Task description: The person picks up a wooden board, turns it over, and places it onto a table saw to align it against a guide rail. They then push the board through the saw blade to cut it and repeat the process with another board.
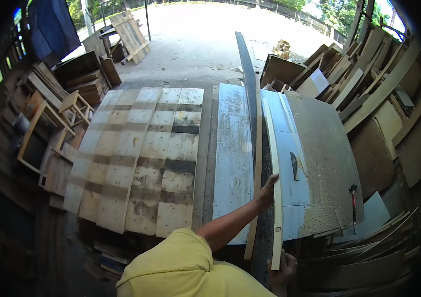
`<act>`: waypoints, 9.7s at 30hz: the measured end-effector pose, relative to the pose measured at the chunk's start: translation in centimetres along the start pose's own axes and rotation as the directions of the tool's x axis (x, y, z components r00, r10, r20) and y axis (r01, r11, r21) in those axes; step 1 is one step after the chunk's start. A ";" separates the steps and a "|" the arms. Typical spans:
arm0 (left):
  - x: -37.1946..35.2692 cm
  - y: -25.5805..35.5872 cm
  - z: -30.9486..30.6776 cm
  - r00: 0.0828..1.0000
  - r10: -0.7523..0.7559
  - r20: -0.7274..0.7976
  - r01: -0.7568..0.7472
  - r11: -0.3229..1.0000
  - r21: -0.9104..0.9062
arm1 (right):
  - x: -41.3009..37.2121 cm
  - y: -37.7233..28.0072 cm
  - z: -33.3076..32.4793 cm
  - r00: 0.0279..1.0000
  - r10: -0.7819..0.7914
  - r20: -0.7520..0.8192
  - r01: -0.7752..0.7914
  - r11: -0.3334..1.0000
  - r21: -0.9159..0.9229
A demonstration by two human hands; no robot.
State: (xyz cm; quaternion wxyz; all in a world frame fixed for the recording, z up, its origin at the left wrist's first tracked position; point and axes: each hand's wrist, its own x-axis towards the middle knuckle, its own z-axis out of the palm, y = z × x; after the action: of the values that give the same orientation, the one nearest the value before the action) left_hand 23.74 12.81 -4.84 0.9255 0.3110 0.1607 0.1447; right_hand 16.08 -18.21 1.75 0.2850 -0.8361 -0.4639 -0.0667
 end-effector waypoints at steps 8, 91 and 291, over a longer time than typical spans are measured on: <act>-7.4 1.7 -0.1 0.979 0.191 0.074 -0.182 0.977 -0.114 | 1.7 1.6 -1.9 0.875 0.043 0.483 -0.367 0.709 0.602; -72.5 -35.6 -13.8 -0.764 -0.020 -0.645 -0.187 0.963 0.192 | 8.3 -27.4 30.2 0.731 -0.498 0.467 0.316 0.853 0.415; -107.8 -24.7 -26.5 -0.655 0.394 -0.645 0.520 0.854 -0.006 | -35.5 -60.8 36.7 0.284 -0.870 0.403 0.518 0.492 0.699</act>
State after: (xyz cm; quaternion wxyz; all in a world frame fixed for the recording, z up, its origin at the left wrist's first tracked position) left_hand -80.07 -31.70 -17.84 0.0952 0.1900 0.9564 0.2003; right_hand -58.87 0.10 -16.80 0.1939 -0.3962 -0.8612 0.2526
